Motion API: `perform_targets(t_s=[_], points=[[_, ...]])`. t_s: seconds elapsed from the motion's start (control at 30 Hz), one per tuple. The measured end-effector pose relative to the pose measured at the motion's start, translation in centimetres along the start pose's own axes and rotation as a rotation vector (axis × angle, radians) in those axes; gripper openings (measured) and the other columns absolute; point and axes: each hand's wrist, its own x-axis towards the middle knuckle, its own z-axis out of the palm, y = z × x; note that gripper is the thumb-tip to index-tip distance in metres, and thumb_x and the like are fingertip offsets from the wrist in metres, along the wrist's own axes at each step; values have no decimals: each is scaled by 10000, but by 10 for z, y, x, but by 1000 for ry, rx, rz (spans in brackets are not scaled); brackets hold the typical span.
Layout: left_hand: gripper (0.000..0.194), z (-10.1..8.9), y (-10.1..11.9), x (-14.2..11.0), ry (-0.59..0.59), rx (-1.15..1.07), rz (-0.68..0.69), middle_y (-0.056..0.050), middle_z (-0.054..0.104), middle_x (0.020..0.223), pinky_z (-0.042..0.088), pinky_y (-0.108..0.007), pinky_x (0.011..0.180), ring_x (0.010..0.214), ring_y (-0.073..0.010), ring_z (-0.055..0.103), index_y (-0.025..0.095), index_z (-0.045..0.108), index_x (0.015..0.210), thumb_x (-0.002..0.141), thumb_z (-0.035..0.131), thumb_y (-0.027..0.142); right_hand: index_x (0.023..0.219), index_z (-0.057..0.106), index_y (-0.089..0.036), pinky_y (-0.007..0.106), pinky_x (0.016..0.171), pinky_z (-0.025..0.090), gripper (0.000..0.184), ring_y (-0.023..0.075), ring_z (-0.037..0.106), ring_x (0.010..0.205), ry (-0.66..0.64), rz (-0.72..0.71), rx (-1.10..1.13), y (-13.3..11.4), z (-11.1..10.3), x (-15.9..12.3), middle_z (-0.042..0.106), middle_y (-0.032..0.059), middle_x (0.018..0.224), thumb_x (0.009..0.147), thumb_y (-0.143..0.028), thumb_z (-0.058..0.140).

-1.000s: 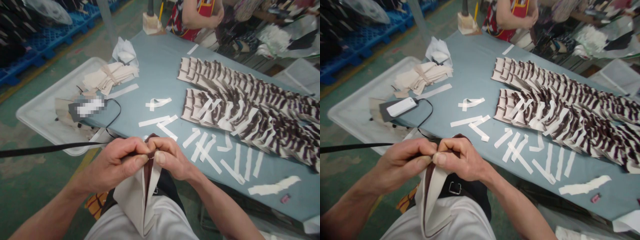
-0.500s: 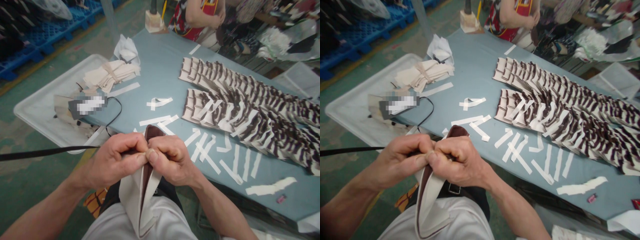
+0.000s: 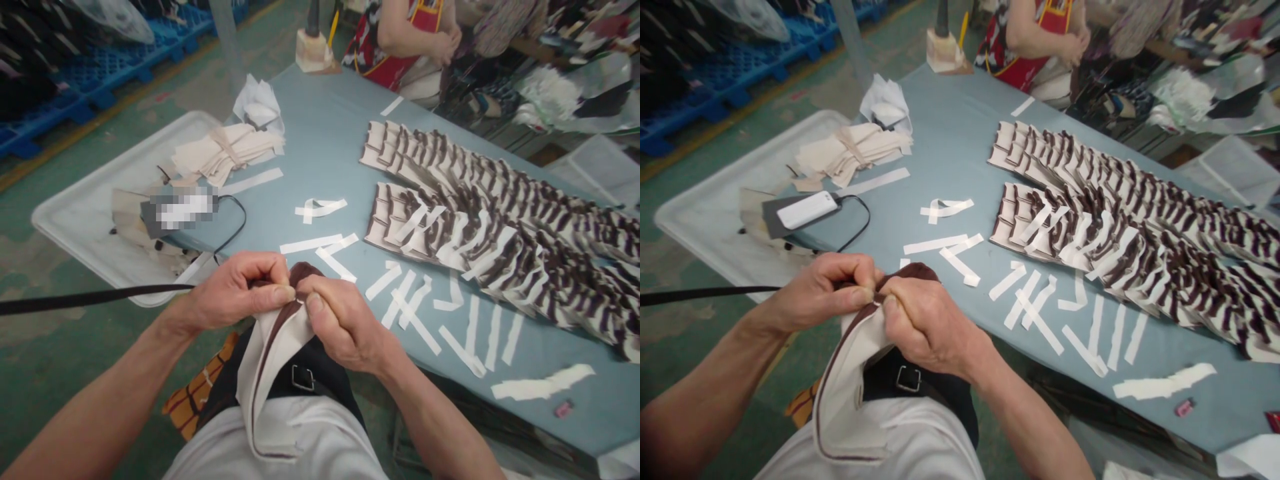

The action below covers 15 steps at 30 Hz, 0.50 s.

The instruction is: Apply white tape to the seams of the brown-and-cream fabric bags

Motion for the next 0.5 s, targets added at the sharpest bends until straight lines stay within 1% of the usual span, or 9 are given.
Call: perform_targets(t_s=[0.07, 0.13, 0.17, 0.23, 0.3, 0.33, 0.4, 0.47, 0.5], points=[[447, -2, 5, 4, -12, 75, 10, 47, 506, 655, 359, -201, 524, 583, -96, 427, 178, 578, 698, 978, 780, 462, 839, 420, -255, 301, 620, 351, 201, 137, 403, 623, -4, -25, -20, -1, -5, 1, 453, -47, 722, 1028, -192, 437], [411, -2, 11, 8, -14, 153, 6, 49, 507, 647, 368, -200, 539, 591, -98, 432, 180, 579, 691, 974, 767, 412, 797, 396, -255, 302, 611, 330, 257, 132, 392, 617, -12, 2, -3, -2, -9, 4, 424, -48, 706, 1052, -240, 425], [406, -1, 14, 11, -5, 187, 2, 50, 505, 640, 368, -199, 541, 590, -98, 429, 182, 575, 683, 973, 758, 398, 763, 376, -255, 300, 602, 318, 323, 128, 380, 612, -15, 55, 21, -1, -11, 7, 403, -50, 690, 1078, -298, 432], [401, 0, 18, 16, 16, 239, -3, 49, 511, 635, 368, -200, 545, 591, -99, 429, 183, 575, 674, 971, 745, 392, 689, 335, -254, 291, 562, 276, 497, 115, 329, 588, -15, 215, 111, 0, -12, 13, 343, -60, 645, 1094, -483, 508], [402, 0, 20, 19, 34, 262, 1, 43, 534, 642, 375, -203, 554, 600, -102, 441, 182, 586, 678, 968, 747, 407, 634, 309, -256, 281, 515, 228, 646, 100, 264, 565, -15, 359, 238, 1, -12, 20, 287, -72, 613, 1014, -664, 635], [403, -1, 21, 21, 32, 263, 9, 38, 549, 649, 384, -206, 562, 609, -106, 454, 180, 596, 687, 967, 752, 425, 617, 309, -257, 278, 499, 214, 688, 96, 242, 556, -15, 389, 296, 1, -11, 23, 274, -76, 604, 964, -719, 681], [415, -5, 21, 22, 9, 265, 24, 27, 579, 671, 410, -215, 584, 632, -117, 494, 177, 622, 713, 969, 760, 473, 599, 328, -255, 274, 489, 224, 712, 94, 235, 548, -5, 372, 360, -1, -12, 26, 290, -73, 591, 924, -765, 705], [472, -12, 20, 22, -20, 288, 47, 15, 606, 686, 442, -231, 603, 650, -134, 540, 176, 638, 725, 991, 732, 555, 596, 368, -248, 275, 496, 252, 696, 102, 261, 546, 33, 315, 363, -3, -17, 25, 329, -61, 583, 951, -762, 676], [520, -16, 19, 22, -20, 311, 58, 4, 631, 695, 468, -247, 624, 661, -148, 571, 177, 649, 725, 1016, 685, 607, 600, 388, -244, 277, 500, 262, 681, 106, 274, 544, 62, 283, 357, -5, -21, 23, 346, -56, 581, 974, -743, 661]])
